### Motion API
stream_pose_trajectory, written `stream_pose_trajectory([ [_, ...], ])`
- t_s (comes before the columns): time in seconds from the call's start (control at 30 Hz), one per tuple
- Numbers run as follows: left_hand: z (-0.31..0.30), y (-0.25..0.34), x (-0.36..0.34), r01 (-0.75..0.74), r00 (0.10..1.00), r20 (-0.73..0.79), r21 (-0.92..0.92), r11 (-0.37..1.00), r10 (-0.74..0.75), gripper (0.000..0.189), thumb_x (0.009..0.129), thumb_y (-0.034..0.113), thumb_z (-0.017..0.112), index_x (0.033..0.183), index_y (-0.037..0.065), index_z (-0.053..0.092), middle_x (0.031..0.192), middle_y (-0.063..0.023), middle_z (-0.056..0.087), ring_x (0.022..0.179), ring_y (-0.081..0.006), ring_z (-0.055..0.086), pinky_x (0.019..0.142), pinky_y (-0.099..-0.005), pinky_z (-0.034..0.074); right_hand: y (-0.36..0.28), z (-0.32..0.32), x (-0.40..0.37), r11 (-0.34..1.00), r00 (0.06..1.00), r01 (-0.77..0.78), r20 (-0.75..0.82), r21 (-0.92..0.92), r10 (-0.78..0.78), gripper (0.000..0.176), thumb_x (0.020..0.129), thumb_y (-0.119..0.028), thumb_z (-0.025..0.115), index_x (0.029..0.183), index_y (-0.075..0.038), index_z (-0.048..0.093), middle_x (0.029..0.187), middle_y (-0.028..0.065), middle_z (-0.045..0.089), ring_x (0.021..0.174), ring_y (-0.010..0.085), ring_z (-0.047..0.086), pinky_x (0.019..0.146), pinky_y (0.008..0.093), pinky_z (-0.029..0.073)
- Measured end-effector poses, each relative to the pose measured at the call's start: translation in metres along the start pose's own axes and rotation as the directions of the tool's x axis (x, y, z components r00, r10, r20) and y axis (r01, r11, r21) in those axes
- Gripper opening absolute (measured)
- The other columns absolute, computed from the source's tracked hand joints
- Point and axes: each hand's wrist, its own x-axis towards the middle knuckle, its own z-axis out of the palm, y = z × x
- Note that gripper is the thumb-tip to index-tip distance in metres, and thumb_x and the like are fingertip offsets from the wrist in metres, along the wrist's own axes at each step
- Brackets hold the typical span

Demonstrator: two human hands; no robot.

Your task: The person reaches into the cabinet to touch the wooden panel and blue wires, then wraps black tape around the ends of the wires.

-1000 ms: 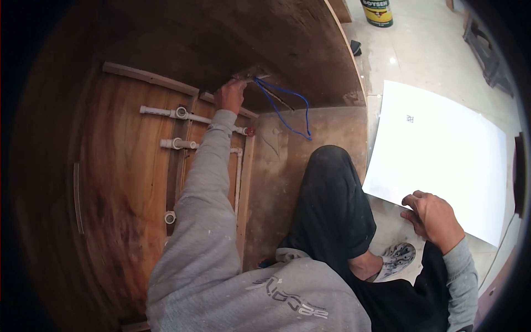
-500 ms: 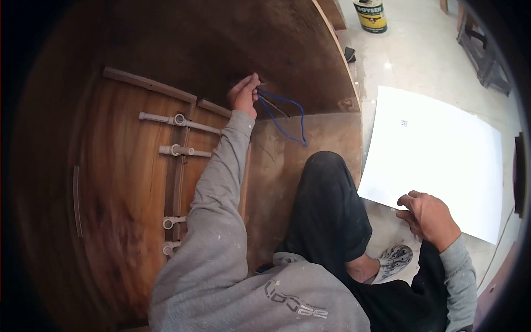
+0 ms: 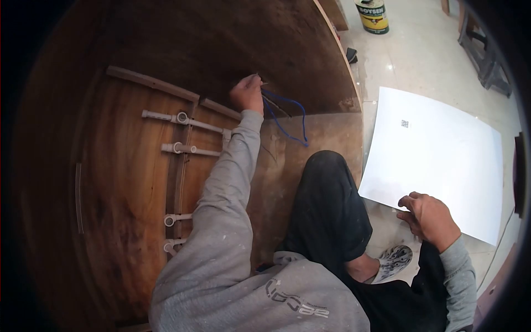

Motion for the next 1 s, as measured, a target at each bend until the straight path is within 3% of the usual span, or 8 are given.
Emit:
stream_pose_trajectory([
  [0.2, -0.005, 0.016, -0.014, 0.152, 0.987, 0.059, -0.078, 0.985, -0.148, 0.017, 0.097, 0.010, 0.080, 0.108, -0.003, 0.081, 0.087, -0.0052, 0.078, 0.067, -0.0076, 0.061, 0.057, -0.0227, 0.045, 0.004, 0.001, -0.001, 0.999, 0.999, -0.042, 0.030, 0.021, 0.041, 0.022, 0.097, -0.025, 0.077, 0.108, -0.006, 0.078, 0.100, 0.0149, 0.075, 0.092, 0.0383, 0.074, 0.081, 0.0486, 0.059],
  [0.4, -0.006, 0.011, -0.009, -0.002, 0.995, 0.098, -0.014, 1.000, 0.003, 0.019, 0.098, 0.012, 0.080, 0.108, -0.003, 0.082, 0.087, -0.0041, 0.078, 0.071, -0.0079, 0.063, 0.062, -0.0254, 0.049, 0.006, 0.006, 0.002, 1.000, 0.999, -0.007, 0.032, 0.023, 0.006, 0.020, 0.095, -0.021, 0.079, 0.107, -0.005, 0.078, 0.096, 0.0146, 0.074, 0.089, 0.0377, 0.075, 0.078, 0.0485, 0.060],
  [0.5, -0.007, 0.012, -0.006, -0.115, 0.992, 0.084, 0.222, 0.968, 0.099, 0.016, 0.096, 0.010, 0.078, 0.102, -0.005, 0.082, 0.085, -0.0041, 0.078, 0.074, -0.0090, 0.066, 0.068, -0.0273, 0.053, 0.008, 0.007, 0.001, 1.000, 1.000, 0.005, 0.013, 0.028, -0.006, 0.020, 0.096, -0.021, 0.079, 0.107, -0.005, 0.077, 0.096, 0.0145, 0.074, 0.088, 0.0376, 0.075, 0.078, 0.0488, 0.060],
  [0.7, -0.004, 0.001, 0.003, -0.169, 0.985, 0.054, 0.224, 0.960, 0.161, 0.016, 0.093, 0.009, 0.077, 0.096, -0.006, 0.082, 0.083, -0.0048, 0.077, 0.076, -0.0106, 0.069, 0.072, -0.0277, 0.055, 0.003, 0.003, 0.001, 1.000, 1.000, 0.016, 0.009, 0.001, -0.016, 0.019, 0.096, -0.022, 0.078, 0.107, -0.006, 0.077, 0.096, 0.0145, 0.074, 0.089, 0.0378, 0.075, 0.080, 0.0484, 0.061],
  [0.8, -0.001, -0.001, 0.007, -0.103, 0.994, -0.007, 0.232, 0.967, 0.108, 0.016, 0.092, 0.009, 0.078, 0.100, -0.004, 0.082, 0.083, -0.0040, 0.077, 0.072, -0.0100, 0.067, 0.066, -0.0266, 0.053, 0.001, 0.003, 0.000, 1.000, 1.000, 0.026, -0.003, -0.001, -0.026, 0.020, 0.097, -0.022, 0.078, 0.107, -0.005, 0.077, 0.097, 0.0147, 0.074, 0.089, 0.0378, 0.075, 0.080, 0.0482, 0.060],
  [0.9, -0.003, 0.009, 0.001, 0.156, 0.987, 0.038, -0.010, 0.988, -0.156, 0.016, 0.093, 0.010, 0.078, 0.104, -0.002, 0.082, 0.083, -0.0034, 0.076, 0.067, -0.0081, 0.063, 0.058, -0.0247, 0.050, 0.003, 0.002, -0.003, 0.999, 0.999, 0.038, -0.022, -0.010, -0.038, 0.020, 0.097, -0.022, 0.078, 0.108, -0.005, 0.077, 0.097, 0.0149, 0.074, 0.090, 0.0379, 0.075, 0.081, 0.0483, 0.060],
  [1.0, -0.007, 0.027, -0.009, 0.210, 0.975, 0.090, -0.047, 0.977, -0.205, 0.017, 0.098, 0.013, 0.080, 0.108, -0.001, 0.081, 0.085, -0.0046, 0.076, 0.066, -0.0081, 0.061, 0.057, -0.0254, 0.048, 0.002, -0.003, -0.003, 0.999, 0.998, 0.046, -0.036, 0.003, -0.045, 0.020, 0.098, -0.023, 0.077, 0.109, -0.005, 0.076, 0.098, 0.0152, 0.074, 0.090, 0.0382, 0.075, 0.082, 0.0485, 0.060],
])
